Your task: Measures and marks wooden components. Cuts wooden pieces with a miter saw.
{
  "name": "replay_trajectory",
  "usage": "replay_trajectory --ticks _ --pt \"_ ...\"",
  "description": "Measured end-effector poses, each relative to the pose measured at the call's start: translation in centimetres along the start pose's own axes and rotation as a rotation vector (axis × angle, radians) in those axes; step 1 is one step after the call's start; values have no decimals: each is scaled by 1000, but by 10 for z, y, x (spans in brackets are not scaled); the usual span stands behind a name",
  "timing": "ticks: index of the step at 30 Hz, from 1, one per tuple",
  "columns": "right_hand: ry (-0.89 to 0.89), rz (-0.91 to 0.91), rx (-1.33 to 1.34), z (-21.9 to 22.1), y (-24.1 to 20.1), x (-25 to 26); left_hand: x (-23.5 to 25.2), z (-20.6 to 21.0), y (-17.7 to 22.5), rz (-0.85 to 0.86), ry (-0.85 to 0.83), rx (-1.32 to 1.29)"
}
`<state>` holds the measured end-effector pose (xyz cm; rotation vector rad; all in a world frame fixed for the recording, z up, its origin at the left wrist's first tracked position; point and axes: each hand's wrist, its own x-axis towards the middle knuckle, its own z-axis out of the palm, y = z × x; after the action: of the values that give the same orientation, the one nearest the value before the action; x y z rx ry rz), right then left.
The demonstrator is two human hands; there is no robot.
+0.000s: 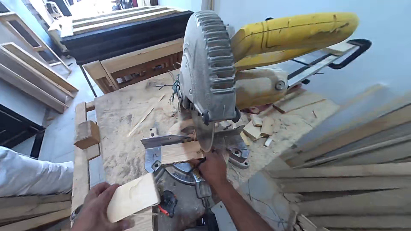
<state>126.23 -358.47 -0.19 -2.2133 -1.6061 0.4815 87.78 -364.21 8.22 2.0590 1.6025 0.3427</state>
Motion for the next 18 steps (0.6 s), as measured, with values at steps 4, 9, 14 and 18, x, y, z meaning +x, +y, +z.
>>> replay_trajectory --ticks 4,9,14,18 --pt "31 24 101 4 -2 7 75 33 52 22 -76 34" --pt "254 -92 599 5 31 -12 151 89 78 -32 -61 -7" --pt "165 -158 497 3 10 -20 148 102 93 -316 95 -189" --pt "88 -123 349 14 -6 -11 141 106 91 -367 88 -389"
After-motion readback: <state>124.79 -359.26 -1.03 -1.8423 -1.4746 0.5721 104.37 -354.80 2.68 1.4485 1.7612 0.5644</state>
